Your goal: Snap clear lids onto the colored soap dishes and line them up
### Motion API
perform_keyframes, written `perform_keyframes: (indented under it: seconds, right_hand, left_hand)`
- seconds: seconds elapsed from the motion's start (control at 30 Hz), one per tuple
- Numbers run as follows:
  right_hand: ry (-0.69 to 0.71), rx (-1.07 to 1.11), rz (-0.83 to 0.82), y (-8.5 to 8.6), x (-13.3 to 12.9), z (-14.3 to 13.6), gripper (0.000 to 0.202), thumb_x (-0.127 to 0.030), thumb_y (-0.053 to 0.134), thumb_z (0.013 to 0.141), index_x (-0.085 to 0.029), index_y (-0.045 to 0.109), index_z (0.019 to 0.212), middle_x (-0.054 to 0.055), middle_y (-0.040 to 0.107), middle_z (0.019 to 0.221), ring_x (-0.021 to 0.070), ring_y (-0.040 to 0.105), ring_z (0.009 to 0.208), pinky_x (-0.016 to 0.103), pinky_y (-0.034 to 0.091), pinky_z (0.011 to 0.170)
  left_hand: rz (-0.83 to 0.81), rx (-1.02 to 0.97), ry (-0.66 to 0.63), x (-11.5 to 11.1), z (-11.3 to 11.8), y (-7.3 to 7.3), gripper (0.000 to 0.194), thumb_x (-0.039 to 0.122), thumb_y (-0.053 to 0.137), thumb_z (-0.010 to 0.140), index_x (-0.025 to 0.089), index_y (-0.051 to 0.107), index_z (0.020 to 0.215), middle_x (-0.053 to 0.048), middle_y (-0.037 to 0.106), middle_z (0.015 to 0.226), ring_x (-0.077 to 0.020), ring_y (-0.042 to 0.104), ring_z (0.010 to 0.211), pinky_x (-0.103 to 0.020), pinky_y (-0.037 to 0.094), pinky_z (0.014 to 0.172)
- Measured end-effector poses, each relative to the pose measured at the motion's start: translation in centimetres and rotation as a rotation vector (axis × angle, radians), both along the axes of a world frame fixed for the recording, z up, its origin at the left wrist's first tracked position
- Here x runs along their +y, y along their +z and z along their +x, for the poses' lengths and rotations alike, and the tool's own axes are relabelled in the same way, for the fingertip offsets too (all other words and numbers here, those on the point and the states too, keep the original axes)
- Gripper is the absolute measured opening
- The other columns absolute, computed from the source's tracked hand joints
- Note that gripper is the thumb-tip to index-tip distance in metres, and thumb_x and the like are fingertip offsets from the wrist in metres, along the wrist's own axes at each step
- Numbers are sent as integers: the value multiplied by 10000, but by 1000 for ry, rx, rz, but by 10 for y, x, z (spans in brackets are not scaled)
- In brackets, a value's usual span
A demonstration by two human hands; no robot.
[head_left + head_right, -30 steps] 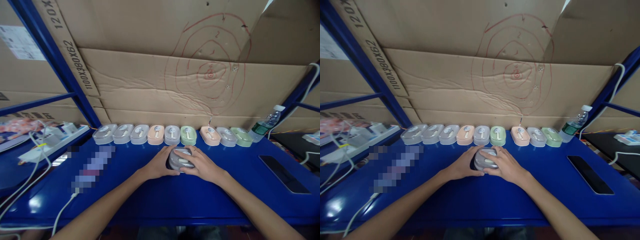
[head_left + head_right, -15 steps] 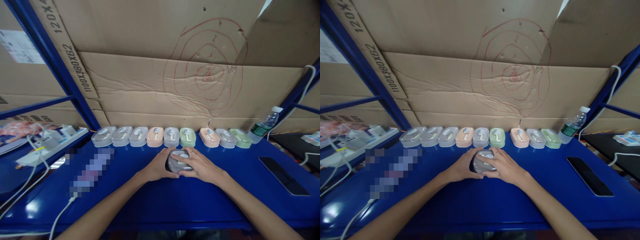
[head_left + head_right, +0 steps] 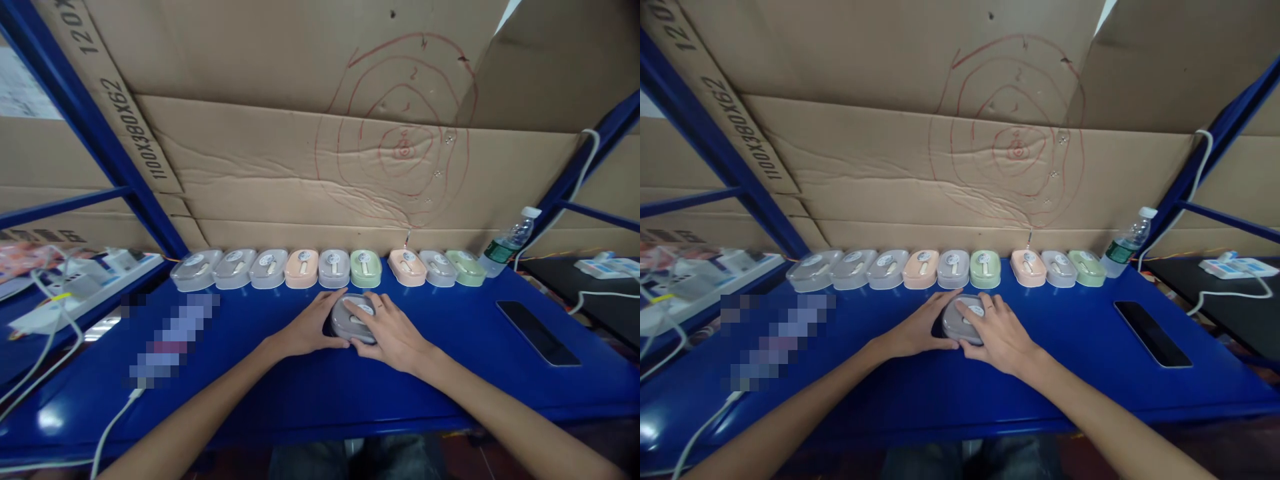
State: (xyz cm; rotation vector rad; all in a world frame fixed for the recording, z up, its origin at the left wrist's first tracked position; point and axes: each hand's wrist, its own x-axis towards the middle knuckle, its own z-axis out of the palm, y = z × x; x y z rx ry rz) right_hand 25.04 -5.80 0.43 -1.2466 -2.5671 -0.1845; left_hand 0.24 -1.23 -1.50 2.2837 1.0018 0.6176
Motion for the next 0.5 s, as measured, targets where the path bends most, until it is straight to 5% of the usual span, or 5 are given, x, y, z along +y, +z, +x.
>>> perform_keyframes:
  seconds: [0.17,0.37,0.5]
  right_hand:
    - [-163,-63,55,0,-19,13,691,-468,677,971,-259,490,1602,244,557,1411,429,596,1167,580,577,914]
    - [-540,-69,167,-10,-27,80,464,-454,612,970,-161,601,1329,231,646,1214,387,633,985,488,553,799]
    - [-692,-112,225,-20,-20,111,462,-465,514,1047,-143,582,1372,300,598,1372,424,644,1062,501,544,818]
  left_hand:
    - [-17,17,-13,-3,-2,2,1200,615,898,805,286,210,1731,-181,380,1716,-404,335,1600,-630,306,1293]
    - [-6,81,-5,-7,-4,9,1121,642,840,854,273,242,1727,-196,406,1695,-399,432,1552,-592,396,1249]
    - [58,157,-22,-8,-3,11,1023,692,754,914,240,299,1710,-194,389,1716,-409,380,1585,-593,384,1260]
